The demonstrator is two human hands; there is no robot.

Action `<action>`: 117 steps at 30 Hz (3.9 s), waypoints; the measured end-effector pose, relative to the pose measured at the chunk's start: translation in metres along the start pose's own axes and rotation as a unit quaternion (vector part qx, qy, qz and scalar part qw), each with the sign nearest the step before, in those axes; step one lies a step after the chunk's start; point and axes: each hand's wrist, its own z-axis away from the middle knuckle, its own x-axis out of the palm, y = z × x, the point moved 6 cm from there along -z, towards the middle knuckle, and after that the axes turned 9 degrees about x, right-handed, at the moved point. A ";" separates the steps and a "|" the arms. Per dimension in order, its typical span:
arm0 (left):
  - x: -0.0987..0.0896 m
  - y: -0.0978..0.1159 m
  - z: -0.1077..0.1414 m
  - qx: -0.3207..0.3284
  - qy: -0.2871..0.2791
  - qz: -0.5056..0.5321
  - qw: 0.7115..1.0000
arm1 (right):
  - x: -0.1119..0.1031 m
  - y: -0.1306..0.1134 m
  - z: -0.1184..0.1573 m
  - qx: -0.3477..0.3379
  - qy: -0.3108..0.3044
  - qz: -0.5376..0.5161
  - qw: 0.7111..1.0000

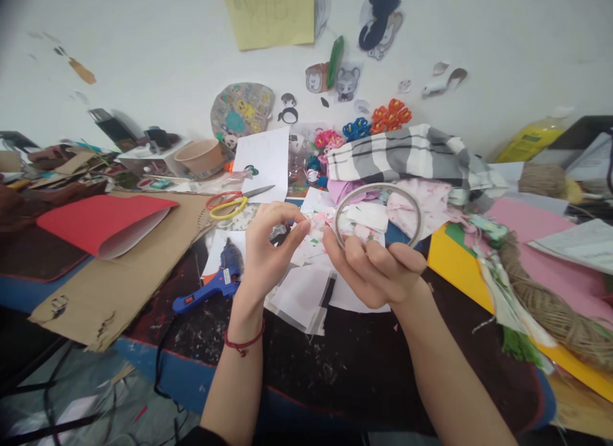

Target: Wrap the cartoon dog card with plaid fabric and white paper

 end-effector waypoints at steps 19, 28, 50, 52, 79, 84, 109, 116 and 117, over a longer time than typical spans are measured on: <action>-0.018 -0.038 0.013 -0.168 0.143 -0.098 0.970 | 0.014 0.020 0.024 0.148 -0.074 -0.133 0.977; -0.010 -0.036 0.015 -0.133 0.075 -0.209 0.966 | 0.008 0.012 0.003 0.083 0.055 -0.031 0.995; 0.007 -0.015 0.003 0.012 -0.028 -0.128 0.991 | 0.065 0.028 0.013 0.392 -0.197 -0.380 0.814; 0.014 -0.010 0.003 0.032 -0.059 -0.132 0.989 | 0.065 0.025 0.011 0.376 -0.206 -0.387 0.816; 0.012 -0.013 0.003 -0.015 -0.061 -0.105 0.992 | 0.064 0.027 0.010 0.384 -0.248 -0.403 0.793; 0.016 -0.014 0.004 -0.037 -0.098 -0.076 0.992 | 0.063 0.029 0.010 0.395 -0.242 -0.414 0.784; 0.022 0.023 0.010 0.241 0.014 -0.165 0.956 | 0.062 0.023 0.009 0.436 -0.249 -0.472 0.725; -0.002 0.019 0.007 0.164 0.107 -0.060 0.979 | 0.058 0.069 0.022 0.494 -0.125 -0.485 0.711; 0.002 0.017 0.006 0.144 0.086 -0.049 0.985 | 0.058 0.069 0.022 0.488 -0.118 -0.503 0.704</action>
